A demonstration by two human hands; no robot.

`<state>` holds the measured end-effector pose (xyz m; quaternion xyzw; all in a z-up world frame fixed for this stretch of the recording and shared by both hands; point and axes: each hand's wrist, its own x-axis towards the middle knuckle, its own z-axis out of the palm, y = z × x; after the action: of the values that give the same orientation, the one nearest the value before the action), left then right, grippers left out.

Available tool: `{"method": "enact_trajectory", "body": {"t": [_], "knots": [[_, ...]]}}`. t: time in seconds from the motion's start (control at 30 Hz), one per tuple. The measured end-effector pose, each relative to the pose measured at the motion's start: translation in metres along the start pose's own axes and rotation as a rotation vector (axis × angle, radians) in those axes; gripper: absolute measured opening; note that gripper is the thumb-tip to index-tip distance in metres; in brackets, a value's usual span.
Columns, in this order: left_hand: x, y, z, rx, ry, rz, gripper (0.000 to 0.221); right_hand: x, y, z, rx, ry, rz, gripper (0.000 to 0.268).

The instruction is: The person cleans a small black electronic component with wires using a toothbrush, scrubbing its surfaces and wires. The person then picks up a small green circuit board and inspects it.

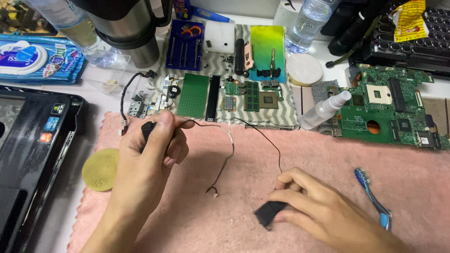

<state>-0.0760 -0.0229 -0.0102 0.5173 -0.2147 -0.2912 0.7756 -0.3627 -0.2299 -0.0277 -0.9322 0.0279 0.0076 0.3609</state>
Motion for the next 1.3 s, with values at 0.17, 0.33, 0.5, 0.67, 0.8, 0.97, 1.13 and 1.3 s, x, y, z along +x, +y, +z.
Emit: {"method": "enact_trajectory", "body": {"t": [0.17,0.33,0.5,0.67,0.8,0.97,1.13,1.3], "knots": [[-0.001,0.014,0.012,0.189,0.099,-0.163,0.061,-0.018,0.006,-0.041,-0.151,0.035,0.003,0.030],[-0.004,0.016,0.023,0.102,-0.099,-0.553,0.076,-0.048,0.038,-0.067,-0.257,0.033,0.014,0.037],[-0.011,-0.017,0.016,-0.302,-0.288,-0.719,0.077,-0.101,0.065,-0.071,-0.350,0.246,0.263,0.045],[-0.018,-0.022,0.026,-0.466,-0.381,-0.800,0.077,-0.245,0.177,-0.035,-0.256,0.109,0.891,0.070],[-0.023,-0.029,0.030,-0.559,-0.360,-0.855,0.075,-0.274,0.173,-0.022,-0.333,0.121,0.492,0.060],[-0.027,-0.026,0.033,-0.506,-0.346,-0.808,0.071,-0.202,0.108,-0.037,0.188,0.302,1.026,0.017],[-0.036,-0.036,0.028,-0.587,-0.447,-0.754,0.066,-0.163,0.054,-0.056,0.414,0.440,1.201,0.040],[-0.037,-0.052,0.030,-0.555,-0.416,-0.751,0.076,-0.148,0.004,-0.080,-0.216,0.176,0.455,0.018]]}}
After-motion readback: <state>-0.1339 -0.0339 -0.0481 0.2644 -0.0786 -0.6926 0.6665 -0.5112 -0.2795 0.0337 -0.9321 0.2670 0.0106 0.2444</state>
